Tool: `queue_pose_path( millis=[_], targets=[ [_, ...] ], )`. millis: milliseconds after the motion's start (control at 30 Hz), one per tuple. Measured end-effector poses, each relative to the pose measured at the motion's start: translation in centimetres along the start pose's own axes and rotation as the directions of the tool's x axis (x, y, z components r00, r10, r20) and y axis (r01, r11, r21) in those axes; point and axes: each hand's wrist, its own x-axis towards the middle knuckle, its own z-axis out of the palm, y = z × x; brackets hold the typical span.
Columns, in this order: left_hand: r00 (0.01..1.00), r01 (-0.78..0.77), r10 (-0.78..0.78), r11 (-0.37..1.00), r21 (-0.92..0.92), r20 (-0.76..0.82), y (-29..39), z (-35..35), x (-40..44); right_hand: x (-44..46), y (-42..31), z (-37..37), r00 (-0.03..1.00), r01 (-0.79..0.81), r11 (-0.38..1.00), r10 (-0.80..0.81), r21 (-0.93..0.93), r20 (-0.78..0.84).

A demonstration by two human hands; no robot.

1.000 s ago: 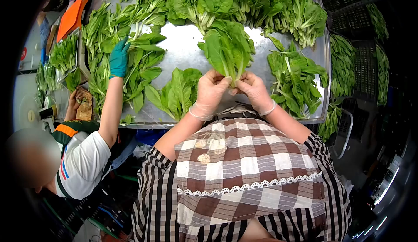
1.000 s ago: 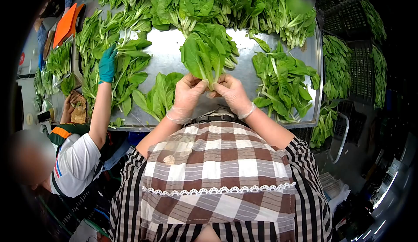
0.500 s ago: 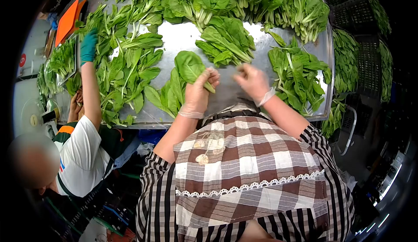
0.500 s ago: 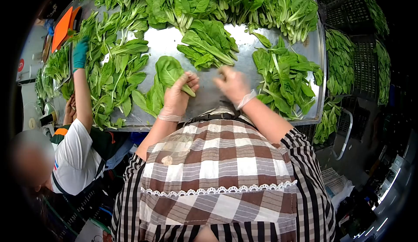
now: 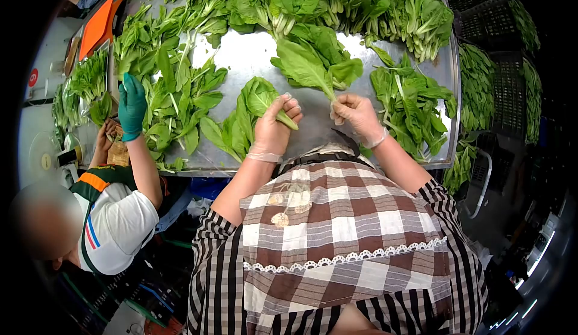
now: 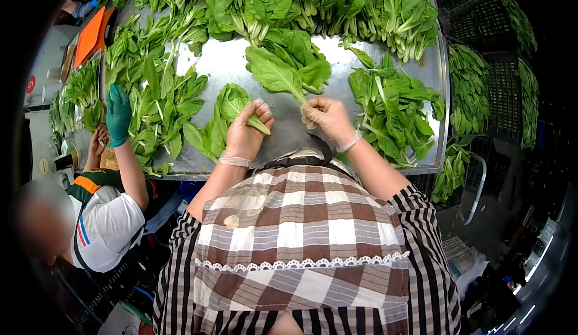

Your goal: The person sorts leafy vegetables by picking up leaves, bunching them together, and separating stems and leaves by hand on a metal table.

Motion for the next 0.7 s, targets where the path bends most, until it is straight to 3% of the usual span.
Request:
queue_pose_path(
  millis=[67,167,267,367,467,567,700],
  targets=[
    [1.000,0.009,-0.009,1.000,0.011,-0.003,-0.6,0.4,-0.1,-0.7,0.0,0.8,1.000,-0.012,0.994,0.011,0.109,0.015],
    [0.999,-0.012,0.008,0.994,0.108,0.033,-1.6,1.1,-0.3,-0.9,0.8,1.3,0.996,0.076,0.993,-0.079,0.091,0.028],
    [0.984,-0.059,0.015,0.968,0.246,0.178,-2.0,1.6,-0.2,-1.6,0.5,1.9,0.997,0.073,0.992,-0.070,-0.100,0.030],
    [0.989,-0.133,0.105,0.941,0.310,0.106,-2.7,2.5,-0.2,-1.9,0.7,2.6,0.993,0.111,0.964,-0.115,-0.242,0.000],
    [0.988,-0.132,0.099,0.934,0.333,0.115,-2.7,2.1,0.0,-2.2,0.6,2.5,0.997,0.070,0.991,-0.071,-0.115,-0.007],
    [0.986,-0.150,0.114,0.927,0.345,0.123,-2.9,1.8,0.2,-2.5,1.2,2.4,0.991,0.133,0.989,-0.134,-0.063,-0.016],
    [0.982,-0.186,0.168,0.940,0.285,0.088,-3.4,2.5,0.2,-2.8,1.6,2.6,0.988,0.133,0.988,-0.138,-0.076,-0.072]
  ],
)
